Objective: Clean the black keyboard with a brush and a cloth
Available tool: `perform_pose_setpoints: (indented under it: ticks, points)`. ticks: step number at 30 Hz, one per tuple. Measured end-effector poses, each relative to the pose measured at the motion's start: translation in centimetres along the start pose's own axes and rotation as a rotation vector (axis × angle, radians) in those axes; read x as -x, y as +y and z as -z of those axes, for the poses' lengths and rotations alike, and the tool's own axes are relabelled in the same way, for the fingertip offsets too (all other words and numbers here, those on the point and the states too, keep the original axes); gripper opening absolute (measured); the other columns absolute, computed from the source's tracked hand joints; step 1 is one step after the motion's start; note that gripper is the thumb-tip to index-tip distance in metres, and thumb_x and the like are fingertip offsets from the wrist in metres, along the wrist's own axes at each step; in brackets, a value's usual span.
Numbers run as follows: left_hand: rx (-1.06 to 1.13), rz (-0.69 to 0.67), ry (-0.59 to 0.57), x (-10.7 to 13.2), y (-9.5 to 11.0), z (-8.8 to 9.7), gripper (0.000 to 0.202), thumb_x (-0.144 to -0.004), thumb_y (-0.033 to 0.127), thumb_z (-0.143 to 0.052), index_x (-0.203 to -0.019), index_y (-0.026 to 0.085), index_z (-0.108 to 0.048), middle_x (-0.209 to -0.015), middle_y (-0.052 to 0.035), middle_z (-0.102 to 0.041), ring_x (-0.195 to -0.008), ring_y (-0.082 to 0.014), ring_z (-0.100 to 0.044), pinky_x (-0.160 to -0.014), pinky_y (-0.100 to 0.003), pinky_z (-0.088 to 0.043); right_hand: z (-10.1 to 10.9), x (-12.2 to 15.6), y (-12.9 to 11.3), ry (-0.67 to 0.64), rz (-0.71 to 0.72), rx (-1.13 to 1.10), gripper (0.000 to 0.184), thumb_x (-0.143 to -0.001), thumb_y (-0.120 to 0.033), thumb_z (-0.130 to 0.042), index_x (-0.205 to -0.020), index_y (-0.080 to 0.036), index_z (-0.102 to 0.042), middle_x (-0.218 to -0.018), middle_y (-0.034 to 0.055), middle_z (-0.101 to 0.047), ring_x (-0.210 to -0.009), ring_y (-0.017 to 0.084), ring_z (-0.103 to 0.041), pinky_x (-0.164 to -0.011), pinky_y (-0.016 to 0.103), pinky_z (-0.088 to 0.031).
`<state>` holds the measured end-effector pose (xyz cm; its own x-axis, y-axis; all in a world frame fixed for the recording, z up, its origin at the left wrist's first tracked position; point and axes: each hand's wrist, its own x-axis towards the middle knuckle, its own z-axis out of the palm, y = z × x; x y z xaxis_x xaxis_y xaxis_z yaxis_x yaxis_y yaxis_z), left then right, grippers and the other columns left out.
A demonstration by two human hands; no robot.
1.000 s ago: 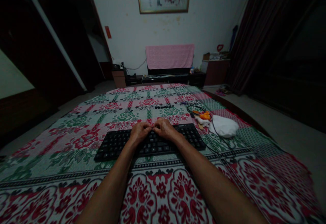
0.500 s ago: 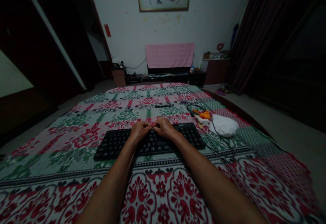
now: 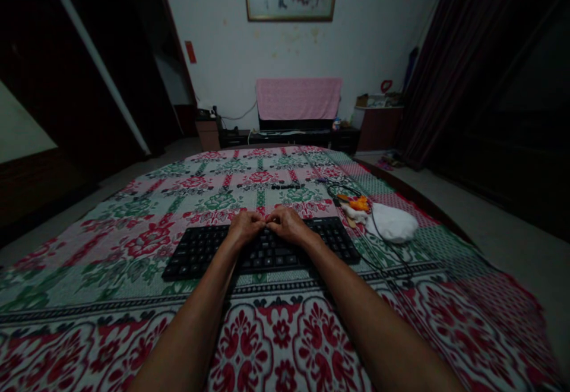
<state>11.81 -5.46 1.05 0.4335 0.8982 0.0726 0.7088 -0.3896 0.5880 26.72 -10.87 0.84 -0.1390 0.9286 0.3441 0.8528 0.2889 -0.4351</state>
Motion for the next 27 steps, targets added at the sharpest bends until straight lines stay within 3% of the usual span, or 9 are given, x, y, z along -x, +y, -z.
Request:
perform_pose_setpoints:
  ticks: [4,9,15,21,27]
  points:
    - [0.004,-0.021,-0.01,0.1,-0.1,0.5,0.021,-0.072,0.032,-0.056,-0.078,0.019,-0.071,-0.077,-0.0019,-0.071,-0.075,-0.0159,-0.063,-0.065,-0.022,-0.042,0.0,0.1,0.0,0.006,-0.004,-0.006,0.014,-0.077,-0.018,-0.058,-0.083,-0.017,-0.071,-0.079,0.0051,-0.064,-0.08,0.015,-0.056,-0.072,0.024,-0.039]
    - [-0.081,-0.075,0.092,0.1,-1.5,1.9,0.025,-0.073,0.023,-0.051,-0.085,0.023,-0.073,-0.095,-0.003,-0.071,-0.093,-0.018,-0.06,-0.082,-0.024,-0.041,0.0,0.1,-0.1,0.03,-0.017,0.011,0.013,-0.077,-0.016,-0.058,-0.082,-0.016,-0.07,-0.079,0.0049,-0.064,-0.078,0.014,-0.056,-0.071,0.023,-0.039]
    - [-0.127,-0.056,0.023,0.7,-1.9,2.5,0.023,-0.068,0.02,-0.05,-0.062,0.023,-0.071,-0.065,-0.0025,-0.068,-0.07,-0.0163,-0.059,-0.068,-0.022,-0.04,0.4,0.1,0.1,0.013,0.004,0.0,0.012,-0.076,-0.015,-0.057,-0.075,-0.015,-0.069,-0.072,0.0027,-0.064,-0.071,0.013,-0.055,-0.068,0.023,-0.039]
    - [-0.101,-0.057,0.026,0.9,-1.4,2.4,0.024,-0.068,0.02,-0.048,-0.056,0.021,-0.069,-0.058,-0.0037,-0.065,-0.064,-0.0159,-0.057,-0.062,-0.022,-0.039,0.9,0.1,0.3,-0.016,0.049,-0.014,0.011,-0.075,-0.015,-0.059,-0.077,-0.015,-0.069,-0.076,0.0035,-0.065,-0.076,0.014,-0.057,-0.072,0.023,-0.04]
    - [-0.07,-0.013,0.012,1.0,-1.2,2.6,0.023,-0.066,0.019,-0.049,-0.055,0.02,-0.069,-0.051,-0.0019,-0.062,-0.06,-0.0149,-0.056,-0.059,-0.021,-0.039,1.4,0.0,-0.7,-0.09,0.063,0.113,0.011,-0.075,-0.013,-0.058,-0.077,-0.015,-0.069,-0.08,0.0055,-0.066,-0.079,0.015,-0.057,-0.073,0.025,-0.04]
